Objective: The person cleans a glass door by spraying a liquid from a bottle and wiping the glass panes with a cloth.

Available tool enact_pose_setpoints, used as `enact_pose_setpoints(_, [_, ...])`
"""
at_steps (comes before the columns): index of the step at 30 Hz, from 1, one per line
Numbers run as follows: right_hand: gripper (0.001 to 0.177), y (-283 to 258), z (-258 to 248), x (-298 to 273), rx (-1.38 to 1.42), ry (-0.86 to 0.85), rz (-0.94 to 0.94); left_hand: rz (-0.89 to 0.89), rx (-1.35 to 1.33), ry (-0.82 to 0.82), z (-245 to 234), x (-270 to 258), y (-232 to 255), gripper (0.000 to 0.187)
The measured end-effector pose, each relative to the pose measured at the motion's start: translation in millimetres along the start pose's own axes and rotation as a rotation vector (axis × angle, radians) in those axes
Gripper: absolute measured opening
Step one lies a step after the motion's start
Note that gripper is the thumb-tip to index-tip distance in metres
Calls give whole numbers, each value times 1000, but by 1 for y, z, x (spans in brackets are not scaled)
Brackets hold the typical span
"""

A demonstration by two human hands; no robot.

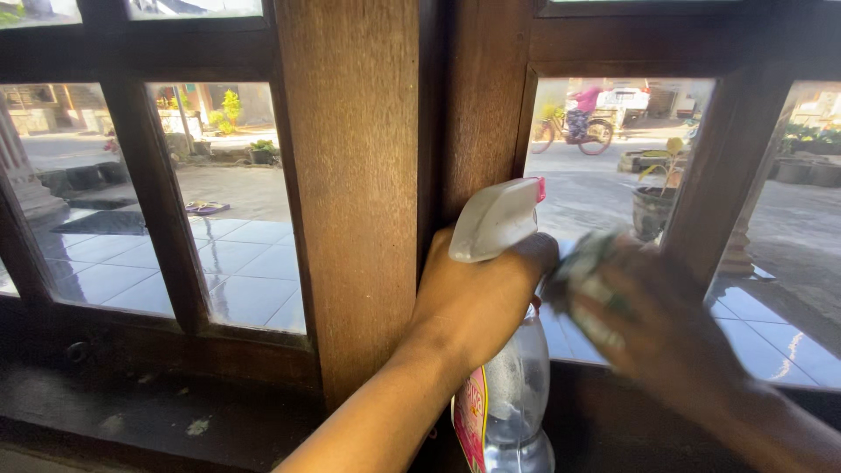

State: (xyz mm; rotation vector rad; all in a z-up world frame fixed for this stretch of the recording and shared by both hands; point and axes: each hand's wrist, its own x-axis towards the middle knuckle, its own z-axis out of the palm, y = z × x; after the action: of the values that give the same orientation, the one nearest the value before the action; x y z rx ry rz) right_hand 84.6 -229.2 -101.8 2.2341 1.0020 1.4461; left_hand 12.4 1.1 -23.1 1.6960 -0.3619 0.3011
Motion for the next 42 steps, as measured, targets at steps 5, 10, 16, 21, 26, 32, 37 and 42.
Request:
enact_pose_setpoints(5, [51, 10, -7, 49, 49, 310, 306, -79, -13, 11, 0, 0, 4, 32])
enact_pose_setpoints(10, [32, -10, 25, 17, -85, -7, 75, 32, -11, 82, -1, -4, 11, 33])
enact_pose_setpoints(16, [37, 2, 25, -24, -36, -200, -208, -4, 77, 58, -3, -5, 25, 35])
enact_pose_setpoints(21, [42, 17, 4, 16, 34, 236, 199, -72, 58, -4, -4, -5, 22, 35])
enact_pose_setpoints(26, [40, -12, 46, -2, -9, -172, 15, 3, 73, 38, -1, -2, 16, 37])
enact_pose_setpoints(32, [35, -3, 43, -48, 127, -172, -328, -37, 67, 47, -2, -5, 18, 32])
enact_pose_setpoints(37, [61, 21, 11, -30, -15, 6, -179, -55, 73, 19, -3, -7, 21, 31])
enact_pose_setpoints(42, [52, -6, 12, 7, 12, -16, 131, -2, 99, 20, -3, -5, 14, 33])
